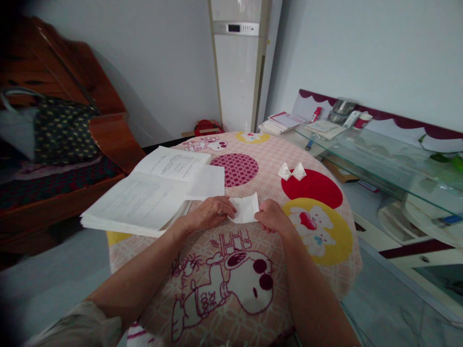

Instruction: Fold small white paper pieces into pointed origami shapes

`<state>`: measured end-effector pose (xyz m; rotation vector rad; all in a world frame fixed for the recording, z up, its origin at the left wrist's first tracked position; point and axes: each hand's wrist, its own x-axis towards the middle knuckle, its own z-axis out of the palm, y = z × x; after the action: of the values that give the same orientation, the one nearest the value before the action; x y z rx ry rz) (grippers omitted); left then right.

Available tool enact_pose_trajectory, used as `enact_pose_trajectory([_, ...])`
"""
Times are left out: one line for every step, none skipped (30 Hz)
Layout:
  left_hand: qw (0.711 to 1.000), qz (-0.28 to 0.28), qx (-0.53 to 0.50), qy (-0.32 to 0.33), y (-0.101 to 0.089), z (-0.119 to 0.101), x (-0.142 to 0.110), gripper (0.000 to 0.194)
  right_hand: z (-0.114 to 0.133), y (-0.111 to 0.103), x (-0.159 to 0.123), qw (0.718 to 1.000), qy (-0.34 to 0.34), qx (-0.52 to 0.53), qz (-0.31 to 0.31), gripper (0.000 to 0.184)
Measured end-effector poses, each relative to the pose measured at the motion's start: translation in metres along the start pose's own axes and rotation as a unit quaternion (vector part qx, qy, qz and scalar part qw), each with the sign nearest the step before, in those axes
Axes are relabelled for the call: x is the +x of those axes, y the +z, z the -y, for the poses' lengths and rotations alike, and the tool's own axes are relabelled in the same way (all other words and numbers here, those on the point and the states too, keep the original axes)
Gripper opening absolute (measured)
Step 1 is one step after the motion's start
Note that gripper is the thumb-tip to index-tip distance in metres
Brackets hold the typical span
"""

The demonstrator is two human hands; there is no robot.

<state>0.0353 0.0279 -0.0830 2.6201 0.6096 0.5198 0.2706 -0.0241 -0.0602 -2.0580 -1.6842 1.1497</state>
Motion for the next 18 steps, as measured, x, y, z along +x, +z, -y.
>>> enact_pose_trajectory([1.0, 0.014, -0.005, -0.002, 0.001, -0.001, 0.0, 0.028, 0.001, -0.003, -0.003, 0.999, -0.006, -0.046, -0.001, 0.024])
enact_pose_trajectory([1.0, 0.023, -0.008, -0.003, 0.001, -0.001, 0.001, 0.028, 0.001, -0.005, -0.005, 0.995, -0.012, -0.095, -0.011, 0.025])
enact_pose_trajectory([1.0, 0.029, -0.01, -0.005, 0.002, -0.001, 0.001, 0.028, 0.001, -0.007, -0.006, 0.989, -0.016, -0.142, -0.03, 0.024])
enact_pose_trajectory([0.999, 0.032, -0.01, -0.006, 0.002, -0.001, 0.001, 0.028, 0.001, -0.008, -0.007, 0.981, -0.018, -0.186, -0.059, 0.023])
enact_pose_trajectory([0.999, 0.033, -0.011, -0.006, 0.002, -0.001, 0.001, 0.028, 0.001, -0.009, -0.007, 0.97, -0.021, -0.223, -0.093, 0.021])
enact_pose_trajectory([0.999, 0.033, -0.012, -0.006, 0.001, 0.0, 0.001, 0.028, 0.001, -0.01, -0.006, 0.96, -0.03, -0.247, -0.127, 0.019])
enact_pose_trajectory([0.999, 0.035, -0.014, -0.004, 0.001, 0.0, 0.001, 0.028, 0.001, -0.009, -0.005, 0.952, -0.05, -0.26, -0.152, 0.017])
enact_pose_trajectory([0.999, 0.038, -0.017, 0.0, 0.001, 0.001, 0.0, 0.028, 0.001, -0.008, -0.004, 0.947, -0.086, -0.261, -0.164, 0.015])
enact_pose_trajectory([0.999, 0.04, -0.021, 0.002, 0.0, 0.002, 0.0, 0.028, 0.002, -0.006, -0.002, 0.944, -0.137, -0.254, -0.163, 0.014])
enact_pose_trajectory([0.999, 0.041, -0.024, 0.003, 0.0, 0.002, 0.0, 0.028, 0.002, -0.003, -0.001, 0.938, -0.197, -0.242, -0.154, 0.015])
enact_pose_trajectory([0.999, 0.04, -0.027, 0.002, 0.0, 0.003, 0.0, 0.028, 0.002, 0.001, -0.001, 0.928, -0.256, -0.231, -0.142, 0.016])
enact_pose_trajectory([0.999, 0.039, -0.028, 0.001, 0.0, 0.003, 0.0, 0.028, 0.003, 0.004, 0.0, 0.916, -0.303, -0.227, -0.136, 0.017])
enact_pose_trajectory([0.999, 0.039, -0.029, 0.0, 0.0, 0.003, 0.0, 0.028, 0.003, 0.008, 0.0, 0.904, -0.335, -0.231, -0.132, 0.019])
enact_pose_trajectory([0.999, 0.039, -0.03, 0.0, 0.0, 0.004, 0.0, 0.029, 0.004, 0.011, 0.0, 0.895, -0.354, -0.241, -0.126, 0.02])
enact_pose_trajectory([0.999, 0.04, -0.03, 0.002, 0.0, 0.004, -0.001, 0.03, 0.004, 0.015, 0.0, 0.888, -0.366, -0.253, -0.12, 0.022])
enact_pose_trajectory([0.999, 0.041, -0.03, 0.005, 0.0, 0.005, -0.001, 0.031, 0.003, 0.017, -0.001, 0.882, -0.375, -0.265, -0.11, 0.023])
enact_pose_trajectory([0.999, 0.041, -0.03, 0.005, 0.0, 0.006, -0.001, 0.031, 0.002, 0.02, -0.001, 0.877, -0.383, -0.273, -0.097, 0.023])
enact_pose_trajectory([0.999, 0.039, -0.03, 0.004, 0.0, 0.007, -0.002, 0.032, 0.0, 0.022, -0.001, 0.873, -0.393, -0.278, -0.083, 0.023])
